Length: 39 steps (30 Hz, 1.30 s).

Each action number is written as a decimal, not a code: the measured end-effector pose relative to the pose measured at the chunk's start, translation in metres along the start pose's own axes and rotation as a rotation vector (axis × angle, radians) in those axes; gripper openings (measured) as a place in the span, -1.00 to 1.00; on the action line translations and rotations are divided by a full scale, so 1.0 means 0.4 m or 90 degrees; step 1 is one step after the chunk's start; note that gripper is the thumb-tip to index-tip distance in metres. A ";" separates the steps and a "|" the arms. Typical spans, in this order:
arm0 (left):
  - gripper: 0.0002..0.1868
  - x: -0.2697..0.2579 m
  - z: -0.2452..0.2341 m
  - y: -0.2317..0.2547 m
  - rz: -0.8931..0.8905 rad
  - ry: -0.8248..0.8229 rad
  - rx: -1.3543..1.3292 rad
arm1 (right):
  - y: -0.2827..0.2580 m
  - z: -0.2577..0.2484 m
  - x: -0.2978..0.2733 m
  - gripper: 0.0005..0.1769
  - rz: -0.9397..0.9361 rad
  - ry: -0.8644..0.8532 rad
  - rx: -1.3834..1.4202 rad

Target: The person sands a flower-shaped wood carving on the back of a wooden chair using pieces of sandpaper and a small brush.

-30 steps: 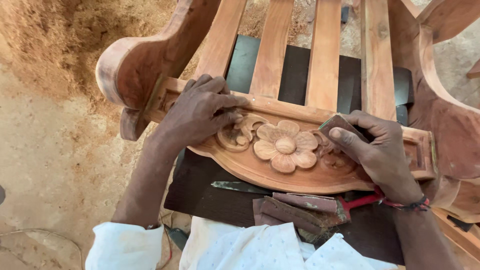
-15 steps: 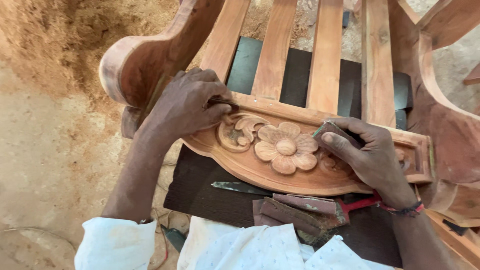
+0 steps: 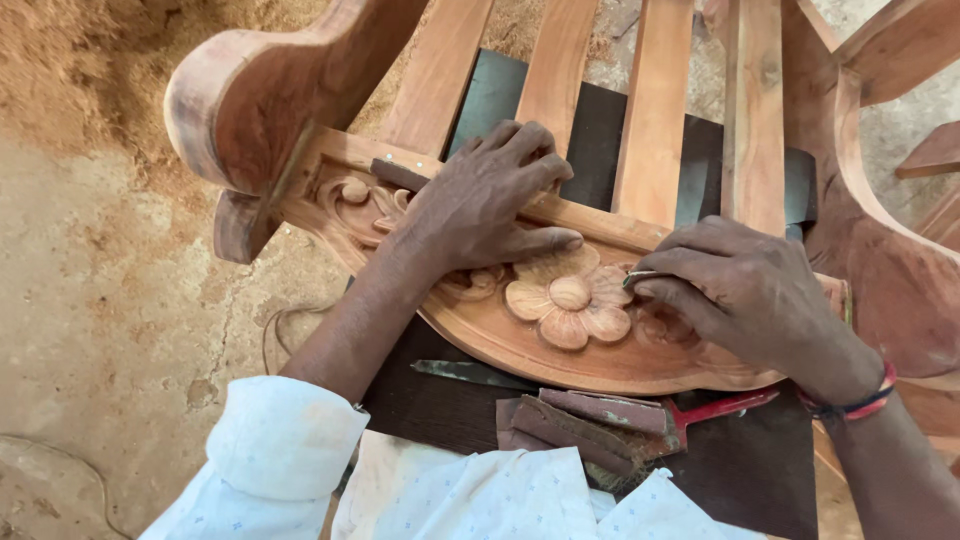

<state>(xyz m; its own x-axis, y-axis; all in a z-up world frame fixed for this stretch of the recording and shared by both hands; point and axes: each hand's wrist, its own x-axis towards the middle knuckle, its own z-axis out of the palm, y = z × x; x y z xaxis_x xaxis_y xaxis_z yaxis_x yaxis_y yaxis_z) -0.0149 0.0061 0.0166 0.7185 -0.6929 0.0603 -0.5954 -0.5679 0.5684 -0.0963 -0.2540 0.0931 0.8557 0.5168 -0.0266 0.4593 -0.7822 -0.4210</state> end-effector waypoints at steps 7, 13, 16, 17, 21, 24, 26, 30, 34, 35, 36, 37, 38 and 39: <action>-0.34 -0.002 0.015 -0.020 0.063 0.073 -0.013 | 0.000 0.016 0.039 -0.80 -0.105 -0.076 -0.043; -0.39 -0.009 0.009 -0.013 0.057 0.060 -0.026 | -0.021 0.033 0.050 -0.78 -0.095 -0.059 -0.053; -0.41 -0.004 0.003 -0.014 0.054 0.055 -0.025 | -0.007 0.017 0.048 -0.81 -0.095 -0.067 -0.032; -0.42 -0.006 0.005 -0.012 0.053 0.056 -0.025 | -0.008 0.012 0.041 -0.81 -0.076 -0.057 -0.033; -0.43 -0.006 0.009 -0.014 0.070 0.072 -0.029 | -0.025 0.026 0.041 -0.78 -0.097 -0.031 -0.030; -0.41 0.003 0.014 -0.011 0.054 0.054 -0.011 | -0.013 0.016 0.046 -0.79 -0.109 -0.041 -0.015; -0.41 -0.001 0.013 -0.011 0.037 0.046 -0.010 | -0.011 0.011 0.048 -0.81 -0.098 -0.045 -0.011; -0.41 -0.003 0.008 -0.010 0.044 0.047 -0.007 | -0.019 0.021 0.049 -0.77 -0.115 -0.043 -0.035; -0.40 0.007 0.010 -0.007 0.032 0.034 0.002 | -0.005 0.005 0.045 -0.74 -0.116 -0.029 -0.010; -0.39 0.005 0.010 -0.007 0.026 0.030 0.001 | -0.009 0.013 0.045 -0.78 -0.108 -0.021 -0.008; -0.40 0.001 0.007 -0.009 0.031 0.036 0.001 | -0.014 0.021 0.046 -0.81 -0.102 -0.013 -0.006; -0.40 -0.002 0.003 -0.011 0.035 0.042 0.002 | -0.017 0.026 0.047 -0.84 -0.096 -0.005 -0.004; -0.41 -0.001 0.003 -0.010 0.046 0.046 0.000 | -0.017 0.028 0.044 -0.83 -0.101 -0.018 -0.014; -0.41 0.000 0.004 -0.007 0.044 0.043 -0.003 | -0.016 0.032 0.042 -0.81 -0.106 -0.030 -0.023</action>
<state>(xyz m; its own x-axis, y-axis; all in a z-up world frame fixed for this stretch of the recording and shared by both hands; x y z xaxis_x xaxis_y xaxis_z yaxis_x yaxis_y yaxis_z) -0.0139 0.0069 0.0136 0.6990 -0.6981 0.1550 -0.6426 -0.5182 0.5644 -0.0880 -0.2358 0.0839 0.7556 0.6550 -0.0023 0.6023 -0.6962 -0.3906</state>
